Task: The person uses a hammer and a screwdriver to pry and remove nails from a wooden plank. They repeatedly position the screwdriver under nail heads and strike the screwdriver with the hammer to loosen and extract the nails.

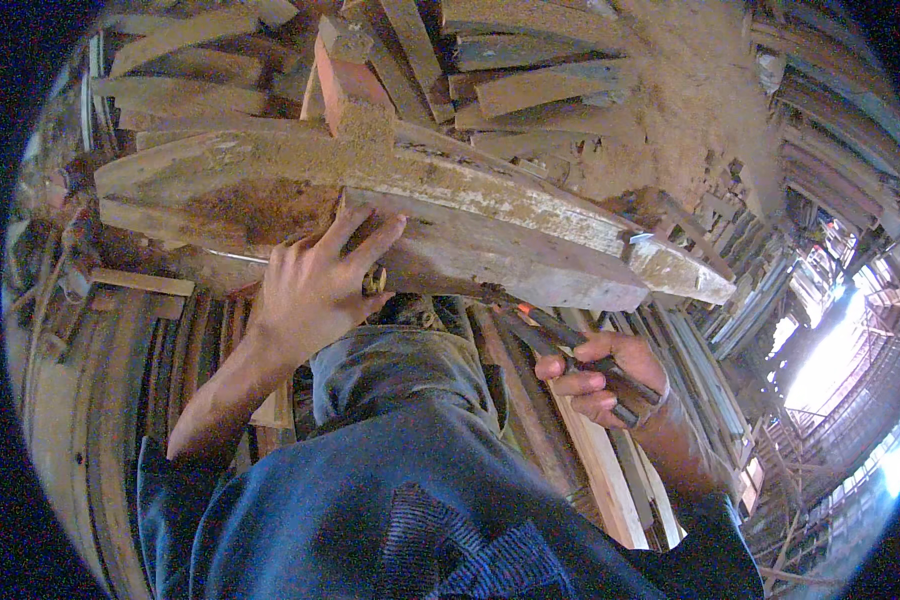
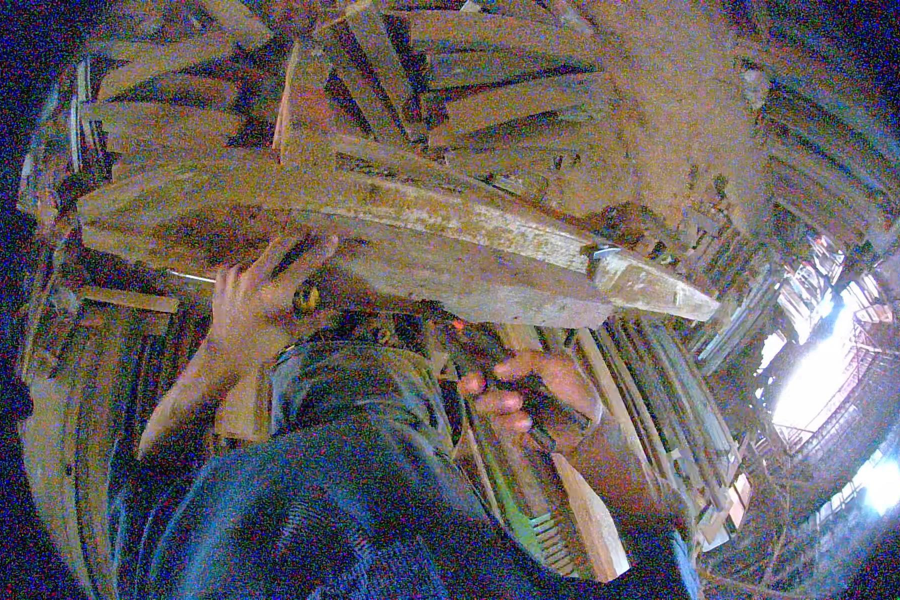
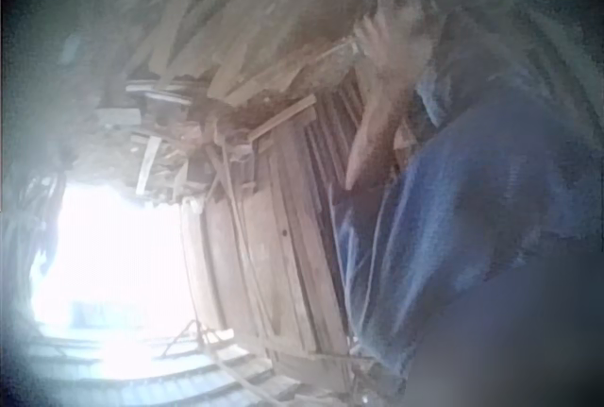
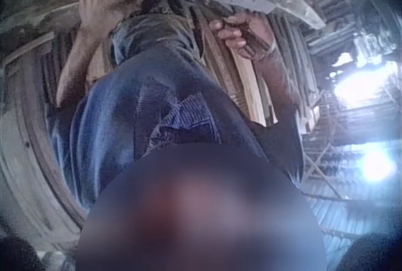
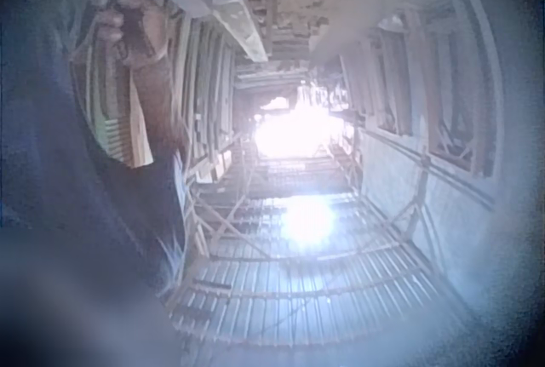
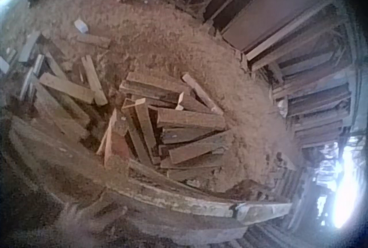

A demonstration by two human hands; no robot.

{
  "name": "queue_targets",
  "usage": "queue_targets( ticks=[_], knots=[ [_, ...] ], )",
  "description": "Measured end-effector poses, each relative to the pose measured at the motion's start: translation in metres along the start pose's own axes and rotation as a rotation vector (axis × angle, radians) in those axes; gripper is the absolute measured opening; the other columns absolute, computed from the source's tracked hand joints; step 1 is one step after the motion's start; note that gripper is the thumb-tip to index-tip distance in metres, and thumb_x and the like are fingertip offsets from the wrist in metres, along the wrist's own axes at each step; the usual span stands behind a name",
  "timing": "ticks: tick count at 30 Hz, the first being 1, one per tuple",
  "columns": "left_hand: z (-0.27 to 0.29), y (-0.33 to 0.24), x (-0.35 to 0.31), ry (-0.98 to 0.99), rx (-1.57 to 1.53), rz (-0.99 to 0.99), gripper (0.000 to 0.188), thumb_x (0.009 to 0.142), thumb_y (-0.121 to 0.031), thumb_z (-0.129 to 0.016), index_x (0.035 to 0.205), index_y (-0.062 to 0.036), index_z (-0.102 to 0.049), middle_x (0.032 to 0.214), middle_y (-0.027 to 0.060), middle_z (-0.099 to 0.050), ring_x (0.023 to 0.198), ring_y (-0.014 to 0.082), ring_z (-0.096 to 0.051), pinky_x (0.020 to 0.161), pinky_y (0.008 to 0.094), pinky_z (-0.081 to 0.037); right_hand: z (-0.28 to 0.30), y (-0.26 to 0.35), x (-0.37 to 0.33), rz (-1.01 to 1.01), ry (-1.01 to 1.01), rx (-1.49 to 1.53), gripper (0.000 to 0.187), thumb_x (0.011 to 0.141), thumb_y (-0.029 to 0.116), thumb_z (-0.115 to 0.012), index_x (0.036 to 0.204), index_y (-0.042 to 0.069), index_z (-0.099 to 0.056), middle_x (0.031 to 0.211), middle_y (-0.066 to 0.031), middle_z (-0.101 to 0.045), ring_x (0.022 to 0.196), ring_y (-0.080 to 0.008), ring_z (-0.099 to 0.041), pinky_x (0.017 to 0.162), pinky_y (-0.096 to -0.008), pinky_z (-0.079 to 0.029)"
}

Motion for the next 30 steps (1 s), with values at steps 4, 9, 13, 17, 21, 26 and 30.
queue_targets(
  ticks=[4, 9, 13, 17, 21, 26, 30],
  knots=[
    [-0.001, 0.0, 0.0, 0.025, 0.046, 0.021, 0.078, 0.067, -0.032, -0.081, 0.138, -0.0263, -0.049, 0.134, 0.0086, -0.051, 0.091, 0.0366, -0.067, 0.074, 0.0461, -0.057, 0.01, 0.001, 0.0, 0.029, 0.011, -0.137, 0.057, 0.088, 0.007, -0.05, 0.142, 0.011, -0.031, 0.099, -0.013, -0.046, 0.062, -0.0131, -0.05, 0.046, -0.0276, -0.047],
    [0.001, -0.002, 0.001, 0.033, 0.048, 0.067, 0.077, 0.066, -0.03, -0.081, 0.136, -0.027, -0.051, 0.132, 0.0066, -0.053, 0.09, 0.034, -0.068, 0.074, 0.0464, -0.057, 0.027, 0.002, -0.003, 0.054, 0.001, -0.242, 0.053, 0.088, 0.011, -0.053, 0.14, 0.016, -0.039, 0.097, -0.011, -0.054, 0.059, -0.011, -0.05, 0.044, -0.0254, -0.045],
    [-0.003, -0.002, 0.004, 0.011, 0.099, 0.091, 0.076, 0.064, -0.029, -0.082, 0.134, -0.0284, -0.054, 0.129, 0.0058, -0.056, 0.09, 0.0328, -0.068, 0.075, 0.0467, -0.057, 0.042, 0.01, -0.007, 0.101, 0.021, -0.358, 0.061, 0.089, 0.005, -0.052, 0.143, 0.006, -0.025, 0.096, -0.0146, -0.046, 0.056, -0.012, -0.048, 0.038, -0.0259, -0.045],
    [-0.004, -0.002, 0.002, -0.017, 0.103, 0.083, 0.078, 0.063, -0.031, -0.084, 0.134, -0.0301, -0.054, 0.13, 0.0059, -0.056, 0.094, 0.033, -0.068, 0.077, 0.0466, -0.057, 0.067, 0.013, -0.006, 0.164, 0.006, -0.484, 0.065, 0.089, 0.009, -0.056, 0.146, 0.01, -0.024, 0.095, -0.014, -0.048, 0.053, -0.0129, -0.049, 0.036, -0.0265, -0.044],
    [-0.003, -0.005, 0.0, -0.059, 0.146, 0.087, 0.079, 0.063, -0.033, -0.084, 0.135, -0.0312, -0.053, 0.133, 0.006, -0.055, 0.1, 0.0332, -0.066, 0.081, 0.0472, -0.056, 0.093, 0.013, -0.007, 0.292, -0.015, -0.7, 0.069, 0.087, 0.013, -0.062, 0.146, 0.014, -0.027, 0.096, -0.0139, -0.054, 0.051, -0.0144, -0.05, 0.037, -0.0278, -0.044],
    [-0.003, -0.009, -0.003, -0.111, 0.071, 0.058, 0.079, 0.065, -0.03, -0.084, 0.137, -0.0272, -0.051, 0.132, 0.0112, -0.055, 0.105, 0.0359, -0.063, 0.088, 0.046, -0.053, 0.123, 0.022, -0.028, 0.831, -0.044, -0.833, 0.062, 0.092, 0.014, -0.057, 0.146, 0.014, -0.028, 0.099, -0.0119, -0.057, 0.052, -0.0146, -0.051, 0.04, -0.0284, -0.044],
    [0.011, -0.02, -0.017, -0.342, 0.025, 0.064, 0.067, 0.07, -0.02, -0.081, 0.132, -0.0175, -0.056, 0.129, 0.0155, -0.056, 0.103, 0.0371, -0.063, 0.091, 0.0447, -0.051, 0.184, 0.07, -0.067, 1.383, -0.298, -0.682, 0.05, 0.095, 0.017, -0.053, 0.141, 0.012, -0.033, 0.096, -0.0101, -0.058, 0.054, -0.0157, -0.053, 0.045, -0.0301, -0.047]
  ],
)
Point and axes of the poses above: each hand's wrist, its own x-axis towards the middle knuckle, its own z-axis out of the back of the hand, y = z × x, the point moved 7 cm from there along x, towards the middle knuckle
